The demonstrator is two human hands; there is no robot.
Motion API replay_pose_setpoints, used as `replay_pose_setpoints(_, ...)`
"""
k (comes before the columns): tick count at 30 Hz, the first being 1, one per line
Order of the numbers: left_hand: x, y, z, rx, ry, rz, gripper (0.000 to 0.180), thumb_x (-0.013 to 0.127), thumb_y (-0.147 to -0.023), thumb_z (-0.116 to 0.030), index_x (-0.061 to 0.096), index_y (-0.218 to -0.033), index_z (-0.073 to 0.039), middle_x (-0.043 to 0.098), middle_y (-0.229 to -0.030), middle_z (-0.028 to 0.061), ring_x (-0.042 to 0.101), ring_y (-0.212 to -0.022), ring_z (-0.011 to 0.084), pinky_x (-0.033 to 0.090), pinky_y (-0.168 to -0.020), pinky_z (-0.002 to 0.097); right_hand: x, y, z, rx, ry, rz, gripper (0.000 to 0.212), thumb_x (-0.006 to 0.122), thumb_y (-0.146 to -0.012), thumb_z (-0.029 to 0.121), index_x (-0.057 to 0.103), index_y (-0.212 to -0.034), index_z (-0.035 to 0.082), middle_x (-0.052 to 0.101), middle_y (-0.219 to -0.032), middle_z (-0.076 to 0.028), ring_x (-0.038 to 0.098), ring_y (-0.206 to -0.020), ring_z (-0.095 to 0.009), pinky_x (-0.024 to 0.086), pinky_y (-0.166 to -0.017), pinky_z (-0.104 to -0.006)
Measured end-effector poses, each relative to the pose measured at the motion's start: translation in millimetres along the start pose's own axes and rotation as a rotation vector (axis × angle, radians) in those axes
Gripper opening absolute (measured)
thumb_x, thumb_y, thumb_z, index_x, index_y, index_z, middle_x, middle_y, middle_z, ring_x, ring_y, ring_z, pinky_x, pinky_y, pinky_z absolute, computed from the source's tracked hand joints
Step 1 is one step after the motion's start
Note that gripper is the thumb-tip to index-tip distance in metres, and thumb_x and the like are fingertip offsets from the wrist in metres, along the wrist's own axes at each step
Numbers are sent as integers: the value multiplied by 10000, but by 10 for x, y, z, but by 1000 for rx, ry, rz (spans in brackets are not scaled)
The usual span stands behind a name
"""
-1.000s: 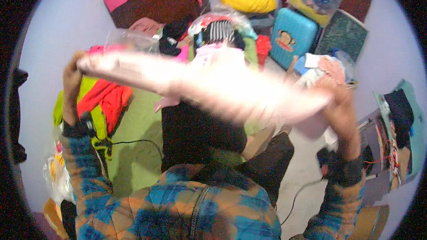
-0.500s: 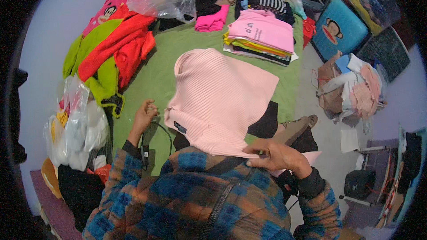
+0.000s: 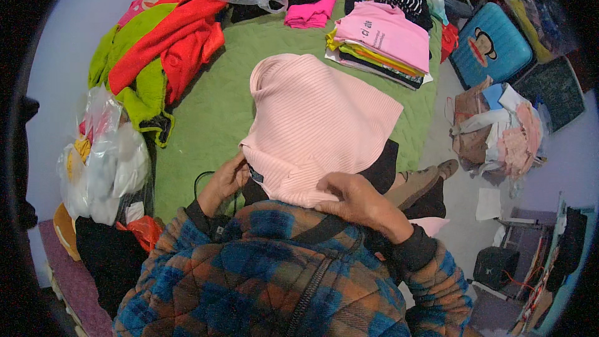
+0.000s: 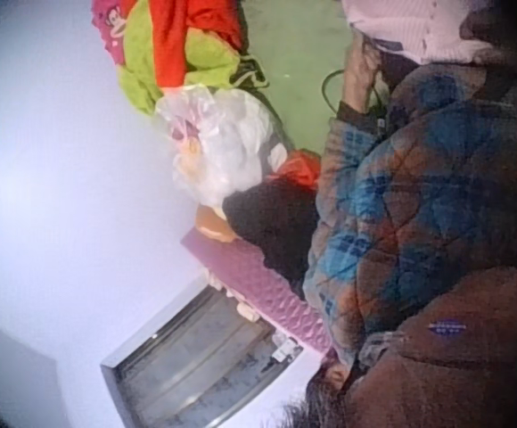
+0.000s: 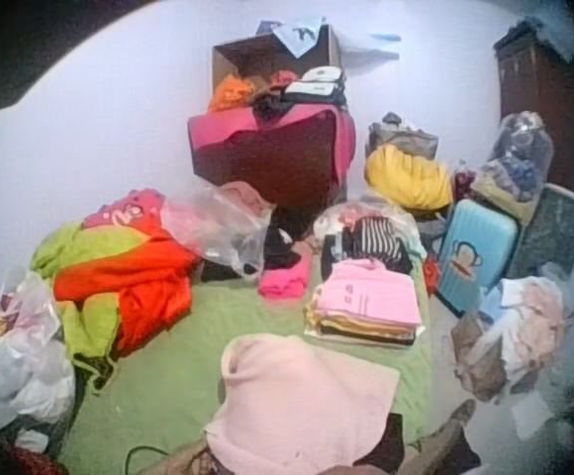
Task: The person folds a pink t-shirt, a pink lace garment, and a pink ribbed sweater on a green mat. They smooth and align each item, then place them into a neat stack.
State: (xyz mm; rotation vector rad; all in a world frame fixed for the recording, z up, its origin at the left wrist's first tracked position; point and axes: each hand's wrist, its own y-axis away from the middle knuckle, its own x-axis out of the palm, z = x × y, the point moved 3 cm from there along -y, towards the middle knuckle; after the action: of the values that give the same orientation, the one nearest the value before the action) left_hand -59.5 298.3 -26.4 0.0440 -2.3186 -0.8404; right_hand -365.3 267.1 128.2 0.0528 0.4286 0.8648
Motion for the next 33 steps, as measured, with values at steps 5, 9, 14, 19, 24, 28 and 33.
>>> replay_pose_setpoints(5,68,13,-114,230,66,-21,221,523,-904,-191,553,-1048,-27,645,-957,80,619,-833,164,498,-739,292,138,40,225,-160,-103,186,166,637,-801,81,602,-942,-1,604,-905,-119,569,-791,-202,454,-696,-297)
replay_pose_setpoints(9,21,260,-377,439,372,19,310,518,-874,-148,522,-1125,34,606,-1109,144,579,-1022,255,436,-935,390,183,-15,503,-382,-249,323,207,586,-836,109,581,-1006,-9,545,-1158,-185,544,-1037,-285,429,-863,-333)
replay_pose_setpoints(14,-47,538,-626,564,413,34,385,443,-888,-209,490,-1173,45,571,-1172,166,541,-1087,302,406,-971,415,419,-182,745,-371,-340,664,423,482,-919,238,473,-1226,-54,529,-1229,-204,520,-1121,-303,391,-970,-344)
replay_pose_setpoints(19,-18,569,-597,544,466,-113,428,433,-873,-233,501,-1180,56,563,-1190,184,533,-1092,309,387,-983,416,574,-288,792,-307,-303,755,448,485,-937,290,461,-1285,9,551,-1216,-181,532,-1110,-266,396,-965,-329)
replay_pose_setpoints(24,4,513,-582,531,539,-80,441,436,-859,-237,505,-1181,57,567,-1186,187,530,-1094,319,381,-988,423,673,-370,784,-243,-248,812,446,487,-938,301,463,-1298,38,568,-1202,-158,556,-1066,-242,415,-939,-316)
replay_pose_setpoints(28,-34,485,-575,512,534,-69,451,442,-846,-235,505,-1183,58,566,-1185,194,530,-1093,326,377,-994,424,661,-377,750,-145,-267,855,448,480,-942,296,457,-1304,34,581,-1179,-156,566,-1029,-230,430,-908,-307)
replay_pose_setpoints(33,33,444,-622,511,534,88,455,470,-848,-238,496,-1190,60,564,-1187,203,531,-1100,326,376,-998,430,705,-409,698,-195,-301,832,442,495,-935,280,463,-1289,18,572,-1185,-181,563,-993,-220,437,-886,-321)
